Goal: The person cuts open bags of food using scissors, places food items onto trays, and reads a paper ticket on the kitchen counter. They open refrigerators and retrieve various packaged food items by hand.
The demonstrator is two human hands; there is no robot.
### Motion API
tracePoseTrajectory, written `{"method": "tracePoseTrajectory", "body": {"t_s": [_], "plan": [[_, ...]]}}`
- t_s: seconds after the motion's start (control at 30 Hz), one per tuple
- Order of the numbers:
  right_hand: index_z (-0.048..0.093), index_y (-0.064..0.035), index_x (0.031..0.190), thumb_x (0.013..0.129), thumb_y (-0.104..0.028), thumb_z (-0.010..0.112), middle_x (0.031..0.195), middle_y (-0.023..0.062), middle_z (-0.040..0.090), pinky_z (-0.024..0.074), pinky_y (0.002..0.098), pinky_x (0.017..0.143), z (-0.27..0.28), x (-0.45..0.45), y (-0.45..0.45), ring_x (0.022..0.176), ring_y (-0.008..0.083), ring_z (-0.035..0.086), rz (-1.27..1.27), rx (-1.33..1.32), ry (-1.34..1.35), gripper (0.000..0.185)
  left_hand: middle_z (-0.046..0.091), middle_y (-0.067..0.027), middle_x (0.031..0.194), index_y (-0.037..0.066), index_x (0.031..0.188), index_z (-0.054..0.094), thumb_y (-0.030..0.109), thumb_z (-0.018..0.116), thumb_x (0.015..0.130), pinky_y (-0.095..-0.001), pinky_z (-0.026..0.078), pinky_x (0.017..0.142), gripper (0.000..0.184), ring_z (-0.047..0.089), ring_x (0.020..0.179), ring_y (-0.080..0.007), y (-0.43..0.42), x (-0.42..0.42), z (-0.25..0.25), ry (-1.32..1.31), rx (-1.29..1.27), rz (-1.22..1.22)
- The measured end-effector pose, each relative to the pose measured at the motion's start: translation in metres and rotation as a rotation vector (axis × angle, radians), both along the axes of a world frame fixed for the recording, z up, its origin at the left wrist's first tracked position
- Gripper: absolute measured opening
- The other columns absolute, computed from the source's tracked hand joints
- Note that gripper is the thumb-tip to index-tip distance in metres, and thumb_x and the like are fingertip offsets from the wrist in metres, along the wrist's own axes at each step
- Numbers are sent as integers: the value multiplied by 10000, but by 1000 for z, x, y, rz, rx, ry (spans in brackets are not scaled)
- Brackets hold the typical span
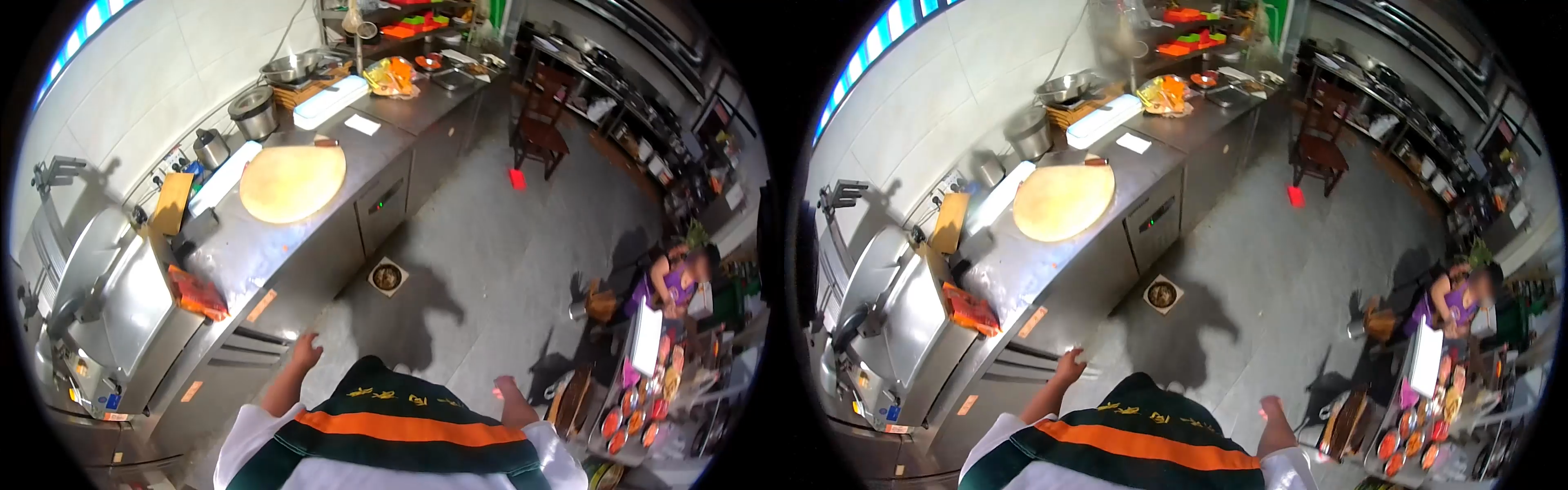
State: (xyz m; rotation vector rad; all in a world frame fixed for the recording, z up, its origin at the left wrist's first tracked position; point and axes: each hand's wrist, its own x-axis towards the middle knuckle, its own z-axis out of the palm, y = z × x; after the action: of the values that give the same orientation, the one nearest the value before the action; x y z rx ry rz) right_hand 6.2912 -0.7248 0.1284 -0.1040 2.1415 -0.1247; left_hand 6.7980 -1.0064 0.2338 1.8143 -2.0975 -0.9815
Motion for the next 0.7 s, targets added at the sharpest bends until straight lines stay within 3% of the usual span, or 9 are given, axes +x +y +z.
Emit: {"method": "tracePoseTrajectory", "body": {"t_s": [0.07, 0.1, 0.13, 0.2, 0.23, 0.27, 0.33, 0.53, 0.7], "plan": [[560, -80, 851, 723, -221, 498, 650, 80, 599, 445, 309, 448, 49, -33, -111, 508, 171, 555, 86, -226, 86, 200, 512, -169, 988, 69, 998, 503, 160, 603, 627, -382, 403, 760, 394, 509, 875, -306, -21, -5, -5, -61, -93, 21], [556, -75, 866, 699, -181, 534, 732, 87, 595, 460, 310, 486, 4, -77, -152, 567, 167, 572, 512, -358, 217, 199, 528, -159, 959, 67, 996, 505, 153, 594, 633, -372, 418, 726, 383, 532, 812, -288, -30, -15, 13, -31, -41, 134], [554, -74, 889, 690, -178, 550, 792, 85, 583, 469, 304, 521, 23, -82, -200, 607, 159, 575, 107, -506, 180, 224, 543, -149, 930, 66, 995, 508, 146, 586, 640, -361, 433, 692, 372, 556, 749, -270, -43, -24, 18, 0, 15, 234], [559, -80, 906, 698, -215, 542, 821, 95, 593, 457, 339, 645, 27, -115, -287, 712, 237, 582, 484, -558, 451, 249, 564, -135, 887, 61, 985, 510, 131, 568, 655, -335, 447, 631, 342, 568, 643, -238, -80, -38, -3, 62, -38, 325], [575, -76, 880, 698, -236, 539, 822, 119, 593, 441, 342, 689, 60, -116, -335, 777, 257, 569, 355, -509, 322, 244, 566, -136, 887, 57, 978, 510, 122, 558, 668, -315, 451, 623, 321, 575, 672, -232, -107, -48, -17, 88, -27, 337], [573, -56, 866, 703, -209, 563, 749, 67, 602, 463, 282, 564, 38, -128, -369, 629, 158, 580, 357, -637, 441, 223, 574, -134, 871, 58, 977, 510, 131, 553, 677, -316, 454, 628, 312, 581, 686, -231, -131, -60, -28, 178, -19, 359], [568, -70, 889, 722, -209, 546, 781, 51, 605, 472, 280, 577, 76, -131, -439, 640, 163, 584, 306, -626, 320, 219, 581, -132, 856, 51, 980, 513, 127, 548, 685, -313, 458, 625, 306, 585, 706, -227, -184, -97, -43, 152, -26, 291], [581, -82, 888, 742, -247, 512, 709, 62, 603, 450, 287, 550, 138, -192, -664, 595, 152, 579, 354, -761, 540, 231, 585, -119, 843, 39, 970, 524, 77, 524, 720, -275, 451, 594, 253, 570, 671, -184, -315, -239, 34, 421, -2, 130], [468, -31, 1054, 755, -229, 496, 781, 96, 585, 456, 269, 475, 175, -262, -871, 537, 162, 565, 150, -940, 340, 360, 574, -103, 858, 52, 974, 518, 18, 508, 728, -265, 446, 594, 249, 563, 681, -173, -388, -295, 80, 353, -101, 43]]}}
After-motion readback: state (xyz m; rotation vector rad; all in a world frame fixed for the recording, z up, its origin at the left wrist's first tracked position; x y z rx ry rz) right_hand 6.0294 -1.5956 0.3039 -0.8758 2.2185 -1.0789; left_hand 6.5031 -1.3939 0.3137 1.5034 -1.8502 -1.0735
